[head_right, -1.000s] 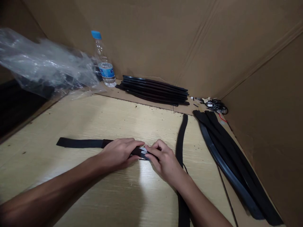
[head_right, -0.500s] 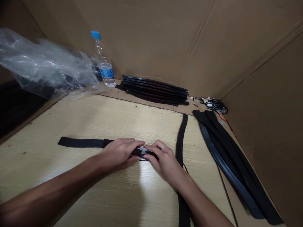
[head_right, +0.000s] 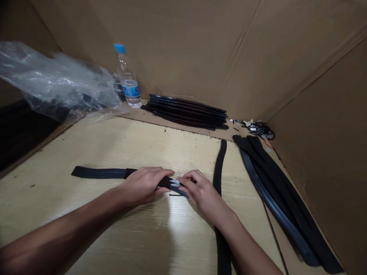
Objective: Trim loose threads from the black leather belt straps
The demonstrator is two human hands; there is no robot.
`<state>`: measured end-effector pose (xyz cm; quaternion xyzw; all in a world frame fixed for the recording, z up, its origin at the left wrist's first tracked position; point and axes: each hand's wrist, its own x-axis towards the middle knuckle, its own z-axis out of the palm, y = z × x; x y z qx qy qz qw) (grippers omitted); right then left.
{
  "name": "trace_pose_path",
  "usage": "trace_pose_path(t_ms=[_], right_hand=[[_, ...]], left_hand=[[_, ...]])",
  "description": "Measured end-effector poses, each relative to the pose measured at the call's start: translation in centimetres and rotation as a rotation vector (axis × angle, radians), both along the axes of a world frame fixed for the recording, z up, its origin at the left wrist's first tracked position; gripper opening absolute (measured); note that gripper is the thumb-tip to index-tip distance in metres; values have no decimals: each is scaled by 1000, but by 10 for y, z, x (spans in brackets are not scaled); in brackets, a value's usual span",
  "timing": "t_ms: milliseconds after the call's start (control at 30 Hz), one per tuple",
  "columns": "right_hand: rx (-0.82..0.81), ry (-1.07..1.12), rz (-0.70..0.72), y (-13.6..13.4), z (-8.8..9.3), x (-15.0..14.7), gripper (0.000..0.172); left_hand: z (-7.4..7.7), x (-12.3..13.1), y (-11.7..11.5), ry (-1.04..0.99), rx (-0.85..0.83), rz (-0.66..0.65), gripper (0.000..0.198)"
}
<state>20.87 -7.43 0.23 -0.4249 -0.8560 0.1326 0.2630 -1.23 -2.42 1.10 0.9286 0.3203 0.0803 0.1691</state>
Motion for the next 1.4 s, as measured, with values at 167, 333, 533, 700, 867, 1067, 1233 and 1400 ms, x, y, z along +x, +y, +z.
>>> trace_pose_path(t_ms=[167, 333, 533, 700, 867, 1067, 1233, 1400], right_hand=[[-34, 40, -22, -2, -2, -5, 25], [-21, 68, 23, -3, -1, -10, 25], [24, 96, 15, -3, -1, -16, 24], [1, 102, 6, -3, -2, -14, 24], [-17, 79, -8, -1, -3, -2, 28], [-44, 79, -7, -1, -2, -1, 27], [-59, 89, 8, -2, 2, -9, 24], [-53, 86, 32, -2, 2, -13, 23]], left_hand=[[-3, -1, 0, -44, 34, -12, 41], [-3, 0, -3, -36, 59, -27, 37], [-3, 2, -3, -53, 51, -25, 36], [-2, 0, -1, -40, 36, -45, 38], [-2, -2, 1, -50, 37, -34, 39], [-3, -1, 0, -51, 45, -38, 38], [-2, 0, -2, -56, 44, -57, 37], [-3, 2, -3, -63, 53, -59, 36]])
